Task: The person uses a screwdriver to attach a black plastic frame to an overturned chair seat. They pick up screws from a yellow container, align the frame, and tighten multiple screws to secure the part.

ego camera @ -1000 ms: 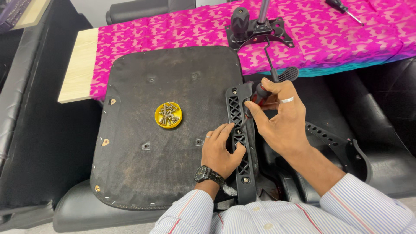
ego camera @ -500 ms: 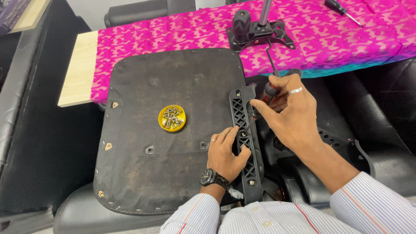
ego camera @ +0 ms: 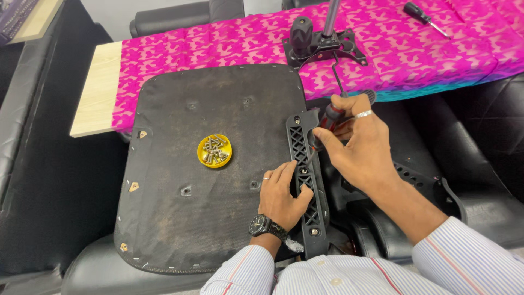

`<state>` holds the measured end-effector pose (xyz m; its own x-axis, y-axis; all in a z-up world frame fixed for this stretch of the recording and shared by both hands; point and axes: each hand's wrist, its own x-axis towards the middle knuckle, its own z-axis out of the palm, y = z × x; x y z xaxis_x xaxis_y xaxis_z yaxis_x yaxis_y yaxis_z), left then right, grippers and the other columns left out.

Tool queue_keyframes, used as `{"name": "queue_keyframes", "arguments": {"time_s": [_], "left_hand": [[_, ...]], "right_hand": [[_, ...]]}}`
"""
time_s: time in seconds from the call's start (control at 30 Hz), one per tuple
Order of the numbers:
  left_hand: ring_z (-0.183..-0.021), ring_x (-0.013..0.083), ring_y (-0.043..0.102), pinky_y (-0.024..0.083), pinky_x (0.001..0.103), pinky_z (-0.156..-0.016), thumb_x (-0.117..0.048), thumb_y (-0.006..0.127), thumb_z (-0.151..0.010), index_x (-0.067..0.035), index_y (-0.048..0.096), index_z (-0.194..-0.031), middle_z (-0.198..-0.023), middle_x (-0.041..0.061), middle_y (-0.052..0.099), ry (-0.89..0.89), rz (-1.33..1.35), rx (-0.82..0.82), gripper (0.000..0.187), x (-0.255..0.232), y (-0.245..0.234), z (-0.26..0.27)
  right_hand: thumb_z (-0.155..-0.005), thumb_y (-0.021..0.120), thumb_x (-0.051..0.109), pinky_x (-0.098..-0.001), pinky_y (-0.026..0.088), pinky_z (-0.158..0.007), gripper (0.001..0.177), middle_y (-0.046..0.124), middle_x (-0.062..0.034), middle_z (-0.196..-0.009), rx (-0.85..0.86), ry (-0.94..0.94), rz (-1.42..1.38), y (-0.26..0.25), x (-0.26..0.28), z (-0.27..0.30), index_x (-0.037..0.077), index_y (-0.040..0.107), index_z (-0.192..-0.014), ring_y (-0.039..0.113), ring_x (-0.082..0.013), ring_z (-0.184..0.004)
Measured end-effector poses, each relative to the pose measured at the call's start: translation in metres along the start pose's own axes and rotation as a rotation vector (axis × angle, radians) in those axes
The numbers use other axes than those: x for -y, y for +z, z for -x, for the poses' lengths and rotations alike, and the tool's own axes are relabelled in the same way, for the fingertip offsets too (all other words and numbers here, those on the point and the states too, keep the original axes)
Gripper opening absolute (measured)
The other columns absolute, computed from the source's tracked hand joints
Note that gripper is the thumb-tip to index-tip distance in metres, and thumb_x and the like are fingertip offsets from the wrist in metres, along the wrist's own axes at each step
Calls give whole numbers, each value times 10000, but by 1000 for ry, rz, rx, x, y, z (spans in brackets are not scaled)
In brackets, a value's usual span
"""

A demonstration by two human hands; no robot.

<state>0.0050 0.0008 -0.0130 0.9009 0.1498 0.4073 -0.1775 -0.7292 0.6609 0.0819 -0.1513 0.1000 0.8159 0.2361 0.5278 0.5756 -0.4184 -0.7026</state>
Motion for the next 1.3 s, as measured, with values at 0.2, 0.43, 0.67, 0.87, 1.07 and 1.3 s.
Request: {"name": "queue_keyframes", "arguments": {"time_s": [0.2,0.43,0.67,0.87,1.07,1.3], "left_hand": [[-1139,362,601,497,446,-989,-197,699,-765,51,634,-1282,-1289,205,666,-16,0,18,577,0,0,-1],[-1138,367,610,510,453,-979,-194,695,-774,29,654,-1274,-1293,211,661,9,-21,11,549,2,0,0],[-1073,374,626,540,469,-901,-203,698,-680,-28,707,-1187,-1263,170,679,-11,-59,-23,536,-4,0,-6],[-1017,367,625,543,484,-829,-199,672,-627,-29,673,-1220,-1271,165,657,-50,-96,11,616,-8,0,-12],[-1001,357,625,543,483,-819,-208,665,-616,-33,675,-1219,-1267,159,660,-86,-105,17,627,-8,3,-13],[-1000,339,630,548,476,-805,-212,658,-607,-27,672,-1218,-1270,150,664,-98,-97,26,639,-5,4,-12]], "right_hand": [[-852,841,84,-314,629,-705,517,684,-165,-1018,-17,-6,95,5,4,1,-17,522,-1246,747,-221,-858],[-930,671,-11,-346,616,-916,476,670,-170,-1218,133,-4,-151,-1,1,14,-17,448,-1350,732,-250,-1082],[-915,705,-30,-334,625,-904,461,671,-166,-1160,67,-26,-95,1,2,24,-12,474,-1314,744,-234,-1060],[-906,745,-20,-320,637,-846,459,692,-133,-1086,-17,-61,-37,12,8,25,-16,499,-1293,759,-212,-1002],[-896,791,3,-288,635,-757,470,663,-147,-1080,-103,-89,35,13,5,25,-19,500,-1264,750,-189,-916],[-937,799,29,-279,645,-752,482,638,-146,-1095,-135,-121,16,14,3,29,-5,460,-1278,747,-192,-934]]}}
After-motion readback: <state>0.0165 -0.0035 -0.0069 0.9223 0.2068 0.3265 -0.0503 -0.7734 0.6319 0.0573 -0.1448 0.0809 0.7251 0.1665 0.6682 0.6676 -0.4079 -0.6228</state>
